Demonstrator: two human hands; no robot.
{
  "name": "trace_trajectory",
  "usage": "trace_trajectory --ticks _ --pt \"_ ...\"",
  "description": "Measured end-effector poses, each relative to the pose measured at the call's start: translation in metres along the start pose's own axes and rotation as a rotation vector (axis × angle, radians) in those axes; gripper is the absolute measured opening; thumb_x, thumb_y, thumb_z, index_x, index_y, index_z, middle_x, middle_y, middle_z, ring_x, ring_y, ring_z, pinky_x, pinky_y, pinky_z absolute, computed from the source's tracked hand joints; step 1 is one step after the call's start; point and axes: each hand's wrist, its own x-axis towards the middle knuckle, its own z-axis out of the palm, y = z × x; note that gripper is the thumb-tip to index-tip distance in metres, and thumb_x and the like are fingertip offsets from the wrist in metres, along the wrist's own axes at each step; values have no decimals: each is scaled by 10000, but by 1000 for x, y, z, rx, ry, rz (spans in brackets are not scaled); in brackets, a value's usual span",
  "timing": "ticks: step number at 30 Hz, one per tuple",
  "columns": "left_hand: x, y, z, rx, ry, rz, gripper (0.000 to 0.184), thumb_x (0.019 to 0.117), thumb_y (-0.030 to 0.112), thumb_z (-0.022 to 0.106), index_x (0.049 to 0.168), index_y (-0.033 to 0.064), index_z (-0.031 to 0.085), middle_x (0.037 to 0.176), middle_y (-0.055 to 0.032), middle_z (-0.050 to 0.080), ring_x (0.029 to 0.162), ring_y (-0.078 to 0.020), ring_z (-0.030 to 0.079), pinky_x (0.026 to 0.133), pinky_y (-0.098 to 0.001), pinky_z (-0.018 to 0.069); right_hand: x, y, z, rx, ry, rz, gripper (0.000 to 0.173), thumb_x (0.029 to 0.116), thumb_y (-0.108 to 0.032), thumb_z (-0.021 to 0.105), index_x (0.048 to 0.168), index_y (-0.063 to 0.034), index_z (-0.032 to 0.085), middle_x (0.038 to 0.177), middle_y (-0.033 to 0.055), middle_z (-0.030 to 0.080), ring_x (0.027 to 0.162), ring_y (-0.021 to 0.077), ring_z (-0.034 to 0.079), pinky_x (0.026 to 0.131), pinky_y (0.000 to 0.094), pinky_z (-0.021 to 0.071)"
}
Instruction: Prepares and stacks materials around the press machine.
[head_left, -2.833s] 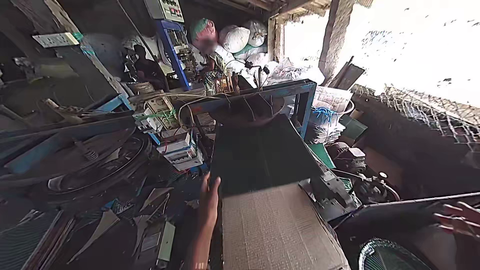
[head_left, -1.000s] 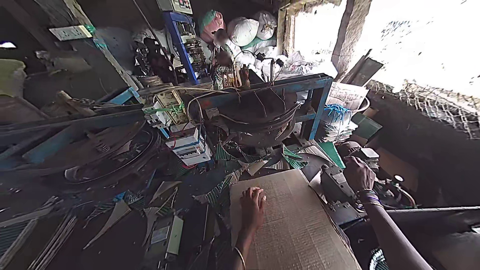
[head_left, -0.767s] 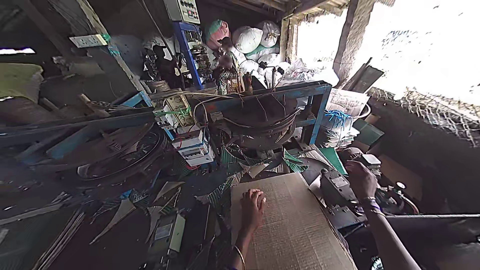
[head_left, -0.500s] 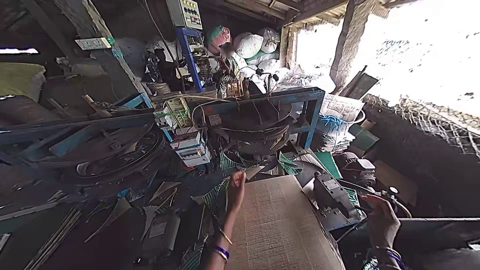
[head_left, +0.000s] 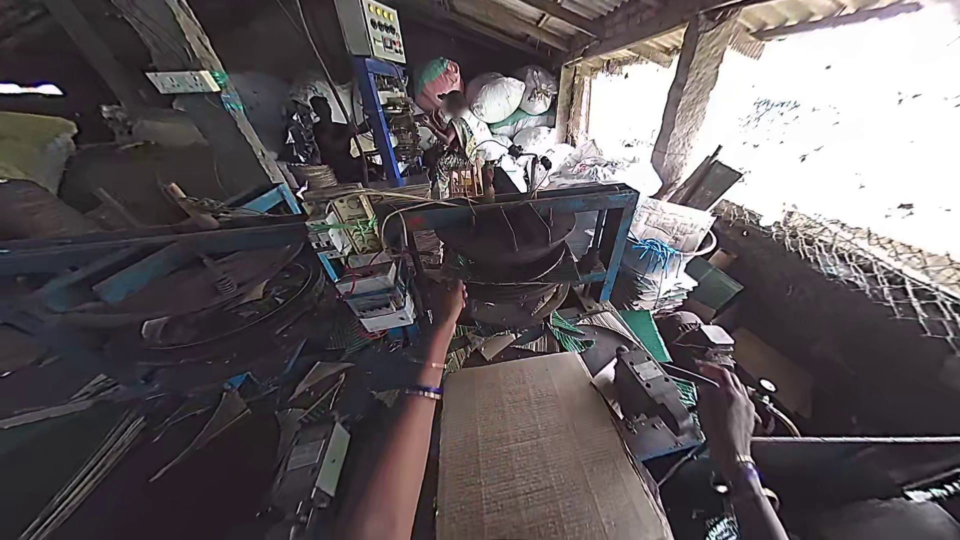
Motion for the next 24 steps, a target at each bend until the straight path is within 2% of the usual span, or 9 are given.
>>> trace_trajectory --ticks 1,5,9,10,13,17,19,21,24 --pt "-12 -5 1 -5 -6 13 296 1092 159 464 1009 -70 632 731 -56 580 543 -80 492 529 -224 428 8 -34 -21 -86 -217 111 440 1029 -18 439 1458 -22 534 1506 255 497 1428 435 431 1151 609 311" --pt "-4 -26 -3 16 17 -81 496 1110 390 405 1162 -59 610 867 -102 615 625 -129 532 581 -286 462 -12 -99 -32 6 -11 -6 483 1005 -64 482 1476 42 492 1549 336 402 1495 513 285 1219 612 177" --pt "51 -35 0 130 45 -118 651 1047 578 444 1051 -40 650 839 -137 608 692 -213 572 692 -390 514 -60 -47 9 50 278 -318 450 947 -209 503 1305 22 646 1405 303 557 1370 545 438 1082 714 334" --pt "58 -29 2 161 35 -112 601 1055 532 470 1080 -42 645 887 -150 612 741 -222 575 715 -389 503 -76 -37 12 48 279 -350 437 946 -222 499 1276 7 669 1381 293 575 1344 545 462 1042 723 362" --pt "44 -10 2 189 4 -89 490 1075 322 520 1277 -120 589 1224 -311 624 1126 -385 619 996 -525 481 -118 -15 8 52 200 -332 381 944 -181 505 1214 -14 716 1335 268 612 1322 514 495 1054 684 384" --pt "-55 -24 -13 -28 -60 37 372 1106 246 440 1042 -74 620 767 -56 529 633 -102 464 615 -265 429 -132 -25 -21 125 279 -410 315 968 -153 507 1113 -3 743 1207 216 689 1278 374 570 1111 475 426" --pt "-124 -53 -35 -186 -81 41 384 1100 240 411 791 67 560 577 67 458 481 -15 413 498 -171 388 -128 -56 -47 213 288 -510 282 1014 -152 496 1133 -21 716 1201 175 685 1307 274 553 1133 370 416" --pt "-186 -90 -66 -270 -107 -34 380 1059 233 426 723 124 569 525 91 489 450 -11 441 482 -174 411 -120 -88 -62 253 242 -595 279 1037 -201 487 1177 -93 703 1227 101 690 1329 222 542 1131 376 422" --pt "-266 -136 -117 -165 -130 -281 250 1023 198 483 820 95 585 527 83 547 450 0 506 485 -164 456 -112 -118 -49 173 -22 -679 298 1018 -223 503 1164 -152 752 1208 75 721 1229 264 628 1026 505 490"
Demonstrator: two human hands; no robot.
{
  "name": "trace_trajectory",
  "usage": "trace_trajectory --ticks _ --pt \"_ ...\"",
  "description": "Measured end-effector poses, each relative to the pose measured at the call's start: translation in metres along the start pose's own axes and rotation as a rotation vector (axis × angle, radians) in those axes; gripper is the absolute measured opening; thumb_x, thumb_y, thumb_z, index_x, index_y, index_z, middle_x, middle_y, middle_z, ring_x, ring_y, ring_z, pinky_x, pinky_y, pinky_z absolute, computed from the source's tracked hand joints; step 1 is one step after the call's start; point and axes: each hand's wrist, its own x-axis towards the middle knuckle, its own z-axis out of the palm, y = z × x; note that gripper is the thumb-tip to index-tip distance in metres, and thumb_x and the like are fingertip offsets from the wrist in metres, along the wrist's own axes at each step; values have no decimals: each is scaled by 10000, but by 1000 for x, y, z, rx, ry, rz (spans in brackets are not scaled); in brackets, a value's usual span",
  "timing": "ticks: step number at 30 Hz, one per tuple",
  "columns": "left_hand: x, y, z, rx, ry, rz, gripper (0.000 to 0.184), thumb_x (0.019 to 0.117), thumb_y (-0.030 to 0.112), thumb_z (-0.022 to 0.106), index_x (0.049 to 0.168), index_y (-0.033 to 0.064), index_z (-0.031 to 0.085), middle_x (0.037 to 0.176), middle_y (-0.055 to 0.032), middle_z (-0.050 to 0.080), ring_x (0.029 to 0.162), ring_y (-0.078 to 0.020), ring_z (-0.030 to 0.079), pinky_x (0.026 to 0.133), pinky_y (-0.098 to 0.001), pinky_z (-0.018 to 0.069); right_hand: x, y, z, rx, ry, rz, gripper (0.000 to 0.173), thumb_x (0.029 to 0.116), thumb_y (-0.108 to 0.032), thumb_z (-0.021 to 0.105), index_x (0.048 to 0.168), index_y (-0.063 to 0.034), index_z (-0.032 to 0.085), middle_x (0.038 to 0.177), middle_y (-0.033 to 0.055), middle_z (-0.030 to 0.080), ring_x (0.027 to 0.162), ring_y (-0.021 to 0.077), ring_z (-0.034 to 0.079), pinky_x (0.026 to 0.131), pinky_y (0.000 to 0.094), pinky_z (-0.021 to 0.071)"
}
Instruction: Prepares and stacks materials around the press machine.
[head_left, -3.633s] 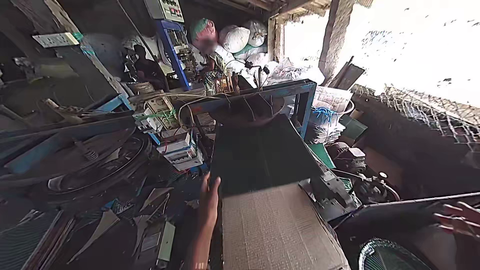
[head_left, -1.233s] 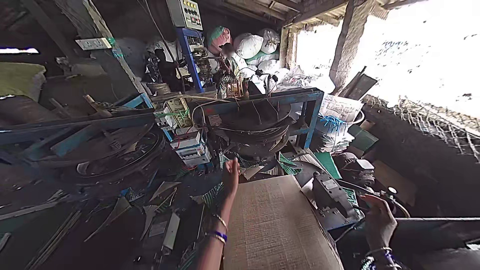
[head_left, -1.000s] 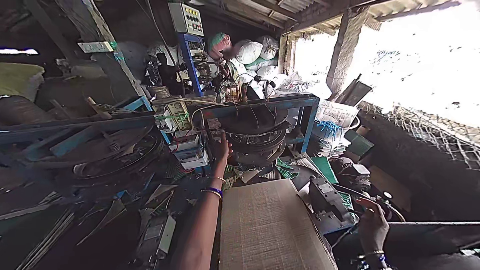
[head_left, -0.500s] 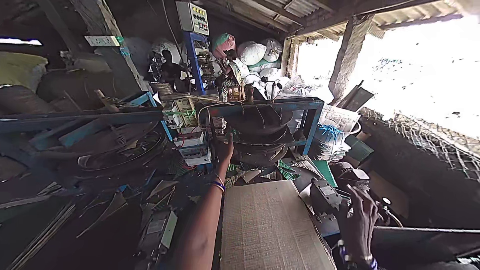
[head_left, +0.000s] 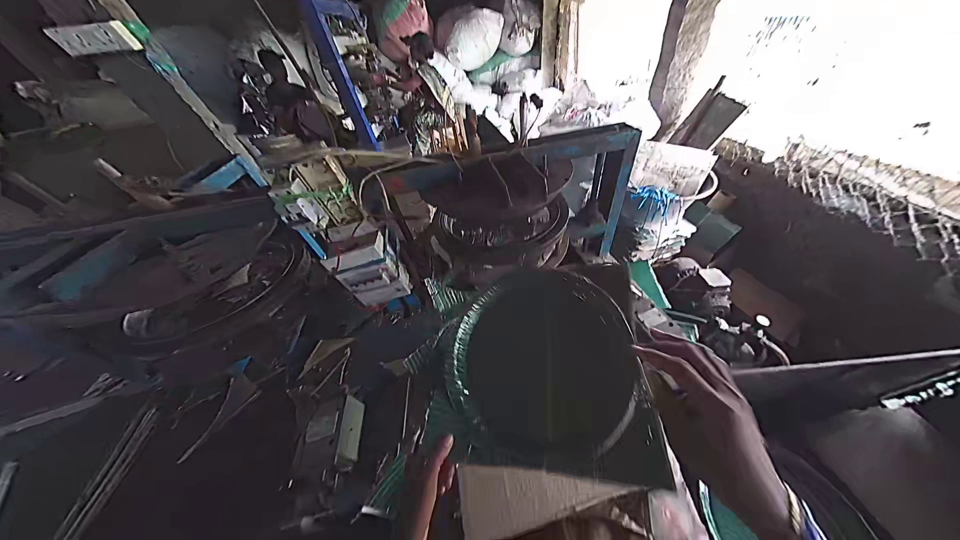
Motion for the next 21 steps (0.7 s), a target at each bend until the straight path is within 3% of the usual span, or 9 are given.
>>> trace_trajectory --ticks 2,4,7,10,13,14,16,19,21 --pt "-35 -18 -28 143 -7 -93 209 989 154 565 1043 -41 616 742 -5 660 645 -16 622 656 -205 545 11 2 30 -27 -332 -45 300 1018 -218 512 1185 -134 746 1225 113 715 1212 318 644 1023 550 494" --pt "-52 -30 -48 253 -62 -101 326 972 132 603 1171 -126 603 1029 -123 695 949 -62 657 917 -277 534 23 5 68 -12 -752 -16 363 1033 -227 527 1346 -92 652 1349 159 641 1316 354 556 1103 562 399" --pt "-49 -39 -44 288 19 -66 454 940 198 697 1258 -112 601 1185 -210 685 1111 -185 656 1014 -380 509 30 17 144 -72 -1051 21 512 1023 -291 604 1480 -80 514 1428 184 569 1370 381 487 1098 592 367" --pt "-31 -40 -26 222 89 -5 436 945 237 720 1241 -72 635 1164 -169 712 1095 -159 681 1002 -362 532 26 27 195 -93 -1173 125 574 959 -342 687 1419 -27 550 1370 249 592 1312 447 524 1069 675 367" --pt "-28 -31 -30 135 184 53 373 961 207 677 1209 -70 639 1061 -127 737 975 -128 709 924 -332 573 25 45 195 -12 -1163 204 379 951 -348 680 1165 -37 706 1141 235 699 1110 428 651 930 665 473" --pt "-31 -32 -39 129 247 71 338 973 191 652 1185 -71 640 996 -107 743 900 -115 720 864 -314 599 25 53 180 10 -1117 246 368 963 -346 665 1182 -54 715 1152 225 705 1115 416 658 949 654 485" --pt "-45 -37 -77 257 294 14 373 981 214 656 1192 -93 634 1052 -159 718 971 -166 693 938 -373 554 22 74 140 91 -939 380 377 996 -301 651 1246 -21 687 1193 238 694 1145 395 657 1020 603 483" --pt "-53 -63 -146 711 -46 -81 424 995 274 628 1219 -85 645 1041 -232 726 972 -349 714 939 -575 539 17 118 84 156 -553 532 341 1015 -232 646 1241 24 666 1148 238 696 1069 348 676 982 546 513" --pt "-54 -53 -147 873 -165 -17 570 962 285 693 1387 -69 552 1269 -303 631 1184 -459 612 1036 -636 459 9 138 58 163 -345 564 311 1019 -197 643 1228 33 660 1106 238 695 1007 344 677 932 563 520"
